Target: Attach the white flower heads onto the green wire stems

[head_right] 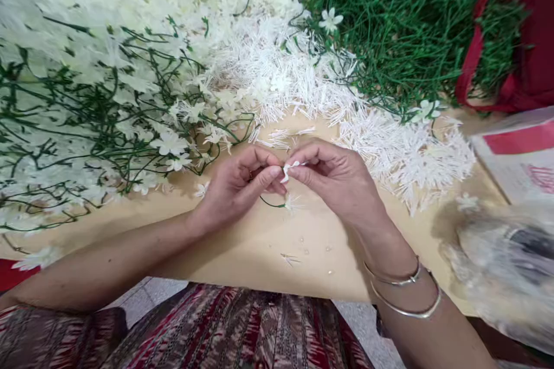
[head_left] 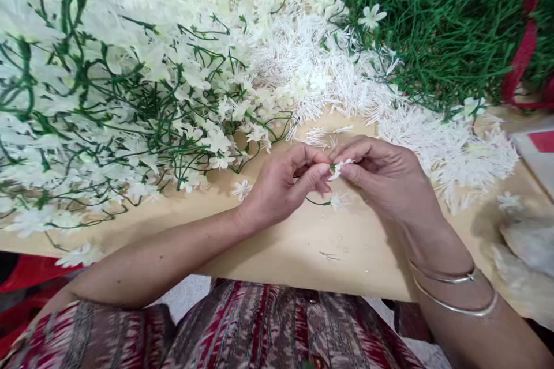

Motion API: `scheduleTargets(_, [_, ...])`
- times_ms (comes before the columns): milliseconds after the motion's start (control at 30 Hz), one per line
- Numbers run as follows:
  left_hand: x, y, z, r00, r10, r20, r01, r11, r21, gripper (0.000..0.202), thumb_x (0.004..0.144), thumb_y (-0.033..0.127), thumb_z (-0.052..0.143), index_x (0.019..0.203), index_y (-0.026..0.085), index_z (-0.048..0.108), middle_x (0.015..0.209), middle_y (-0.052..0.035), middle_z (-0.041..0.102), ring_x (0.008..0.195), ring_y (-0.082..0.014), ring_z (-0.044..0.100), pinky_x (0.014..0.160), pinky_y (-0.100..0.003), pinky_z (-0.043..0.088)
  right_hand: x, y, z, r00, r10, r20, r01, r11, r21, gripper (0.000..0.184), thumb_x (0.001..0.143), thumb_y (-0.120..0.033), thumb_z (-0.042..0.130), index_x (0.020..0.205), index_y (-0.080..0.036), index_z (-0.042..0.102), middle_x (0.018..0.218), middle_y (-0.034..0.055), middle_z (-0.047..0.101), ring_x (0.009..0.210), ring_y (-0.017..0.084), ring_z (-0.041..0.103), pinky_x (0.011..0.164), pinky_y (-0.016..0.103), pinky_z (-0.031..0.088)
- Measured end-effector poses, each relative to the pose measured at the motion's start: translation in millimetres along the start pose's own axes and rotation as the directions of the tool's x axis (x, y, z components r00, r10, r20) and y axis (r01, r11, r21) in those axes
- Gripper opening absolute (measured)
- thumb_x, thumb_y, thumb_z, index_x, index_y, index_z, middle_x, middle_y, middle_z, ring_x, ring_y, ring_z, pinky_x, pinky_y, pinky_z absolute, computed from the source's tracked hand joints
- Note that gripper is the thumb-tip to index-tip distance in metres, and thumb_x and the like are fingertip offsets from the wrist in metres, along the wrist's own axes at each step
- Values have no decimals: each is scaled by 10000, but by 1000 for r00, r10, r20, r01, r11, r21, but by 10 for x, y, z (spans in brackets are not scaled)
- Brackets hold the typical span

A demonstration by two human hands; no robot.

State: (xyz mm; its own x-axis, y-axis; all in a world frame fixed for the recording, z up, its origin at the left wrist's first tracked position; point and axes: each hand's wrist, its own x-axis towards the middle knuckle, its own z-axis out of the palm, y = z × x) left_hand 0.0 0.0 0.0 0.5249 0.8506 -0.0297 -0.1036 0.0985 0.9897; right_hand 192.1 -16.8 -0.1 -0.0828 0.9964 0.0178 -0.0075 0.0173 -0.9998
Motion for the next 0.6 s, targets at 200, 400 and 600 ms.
scheduleTargets(200, [-7,13,-44,999,-8,32,8,1000,-8,177,1019,328,622,965,163,588,800,-10,707,722,-104,727,677,-200,594,25,4,0,998,29,56,-31,999,23,186,812,-411,858,757,-283,734,775,2,714,738,169,660,686,325,546])
scheduleTargets(400, [0,46,-35,997,0,72,0,1000,4,182,1009,327,619,957,153,607,801,-24,708,728,-123,725,689,-230,603,39,-6,-19,994,73,84,-81,991,104,206,746,-377,915,770,-279,736,797,-8,710,747,153,654,692,301,548])
scheduleTargets(600, [-27,117,-43,998,-10,59,15,996,-90,167,998,335,640,973,176,595,873,-26,729,775,-143,751,773,-282,615,49,18,-60,993,99,-69,-70,937,341,328,753,-541,881,909,-288,742,903,-1,720,842,162,680,821,323,589])
